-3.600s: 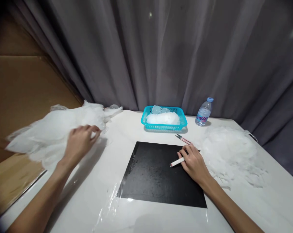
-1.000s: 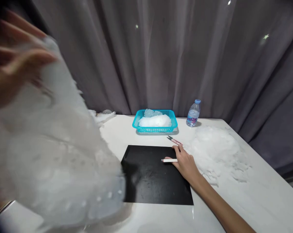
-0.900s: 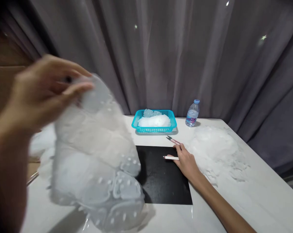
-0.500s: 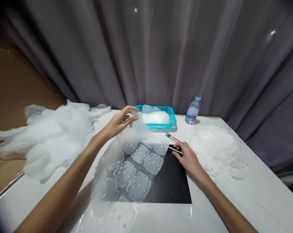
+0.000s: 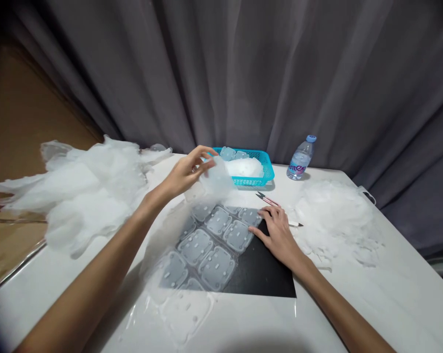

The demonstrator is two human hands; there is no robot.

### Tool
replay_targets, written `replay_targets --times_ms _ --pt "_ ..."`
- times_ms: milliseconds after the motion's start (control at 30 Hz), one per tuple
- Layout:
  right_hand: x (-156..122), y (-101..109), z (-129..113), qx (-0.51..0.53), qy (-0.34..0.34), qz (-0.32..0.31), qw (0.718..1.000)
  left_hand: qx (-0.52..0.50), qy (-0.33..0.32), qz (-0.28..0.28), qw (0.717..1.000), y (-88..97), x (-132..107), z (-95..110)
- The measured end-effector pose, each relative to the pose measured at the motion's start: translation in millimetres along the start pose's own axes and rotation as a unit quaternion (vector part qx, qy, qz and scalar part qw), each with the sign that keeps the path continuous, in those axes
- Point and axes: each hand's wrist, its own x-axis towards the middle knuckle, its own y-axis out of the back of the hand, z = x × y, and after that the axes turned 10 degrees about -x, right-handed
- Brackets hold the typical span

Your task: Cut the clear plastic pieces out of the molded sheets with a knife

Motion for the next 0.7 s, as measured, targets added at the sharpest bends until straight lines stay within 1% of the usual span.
replay_targets --times_ms 100,167,267,367,433,500,600,700 --pt "2.1 -0.9 0.7 0.044 -0.005 0.002 0.999 0.153 0.017 -0.015 0.988 15.9 -7.0 -13.1" --pt "3.5 0.6 -1.1 0.069 -0.004 -0.002 0.998 0.207 0.045 -0.034 0.977 23.8 -12.8 -24.2" --pt "5.0 4.3 -5.2 0.085 -0.01 -0.01 0.996 0.216 0.082 -0.056 0.971 26.7 -19.6 -43.0" --pt "6.7 9.4 -6.7 0.09 -0.019 -0.021 0.996 0.213 0.103 -0.072 0.969 22.3 -22.1 -59.1" --pt "9.2 12.8 -4.0 0.101 -0.025 -0.033 0.994 0.211 0.108 -0.082 0.968 20.2 -22.0 -66.1" --pt "13.8 14.8 2.6 0.096 -0.044 -0.028 0.994 0.213 0.109 -0.094 0.966 20.8 -21.9 -70.4" --pt "25.1 13.4 19.0 0.04 -0.079 0.005 0.996 0.224 0.111 -0.112 0.962 25.1 -22.5 -73.1" --pt "37.8 8.0 35.4 -0.012 -0.091 0.007 0.996 0.241 0.102 -0.111 0.959 27.6 -20.9 -67.0"
